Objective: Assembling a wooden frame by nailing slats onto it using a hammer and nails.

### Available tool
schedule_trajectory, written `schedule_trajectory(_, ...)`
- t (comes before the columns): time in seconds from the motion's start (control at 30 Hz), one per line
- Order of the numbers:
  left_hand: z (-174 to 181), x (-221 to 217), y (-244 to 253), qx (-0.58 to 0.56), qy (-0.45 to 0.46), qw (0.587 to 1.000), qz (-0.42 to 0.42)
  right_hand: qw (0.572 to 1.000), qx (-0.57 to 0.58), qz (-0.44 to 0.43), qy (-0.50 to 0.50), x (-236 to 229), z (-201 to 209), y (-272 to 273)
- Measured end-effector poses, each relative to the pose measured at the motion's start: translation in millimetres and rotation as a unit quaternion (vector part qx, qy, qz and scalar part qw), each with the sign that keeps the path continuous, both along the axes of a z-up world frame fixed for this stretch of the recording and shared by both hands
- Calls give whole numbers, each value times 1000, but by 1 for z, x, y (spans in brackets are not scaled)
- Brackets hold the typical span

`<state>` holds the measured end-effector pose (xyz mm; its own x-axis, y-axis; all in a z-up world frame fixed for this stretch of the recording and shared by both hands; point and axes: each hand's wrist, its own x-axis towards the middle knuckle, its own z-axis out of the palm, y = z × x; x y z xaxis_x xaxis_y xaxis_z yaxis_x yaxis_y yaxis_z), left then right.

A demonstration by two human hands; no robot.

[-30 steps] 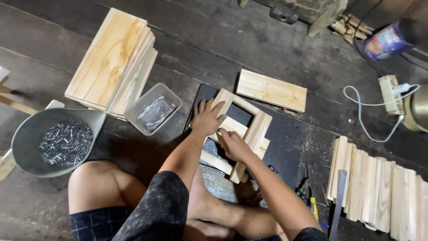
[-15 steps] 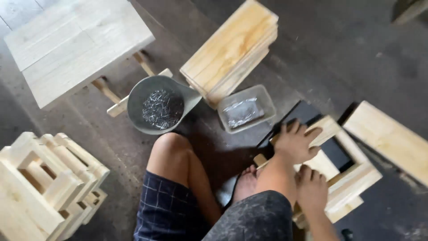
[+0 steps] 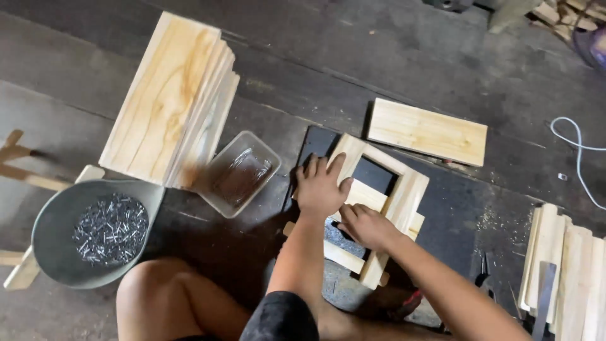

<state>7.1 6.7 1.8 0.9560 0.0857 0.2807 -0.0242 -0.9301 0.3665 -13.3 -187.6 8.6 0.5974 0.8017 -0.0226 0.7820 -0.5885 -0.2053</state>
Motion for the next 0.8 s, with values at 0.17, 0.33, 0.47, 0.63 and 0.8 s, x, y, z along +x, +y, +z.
schedule_trajectory(0.17,14,-2,11,-36,42,998,-18,959,68,-40,273,-5,82,16)
schedule_trajectory(0.33,19,3,12,-60,147,987,-38,891,195,-194,362,1,115,-36)
schedule_trajectory(0.47,50,-3,16,-66,194,977,-53,884,46,-382,267,34,99,-118)
schedule_trajectory(0.63,65,-1,14,-53,260,963,-47,841,-144,-458,249,57,65,-190)
schedule_trajectory(0.8,63,-4,11,-33,225,972,-48,911,-116,-389,75,142,101,-141)
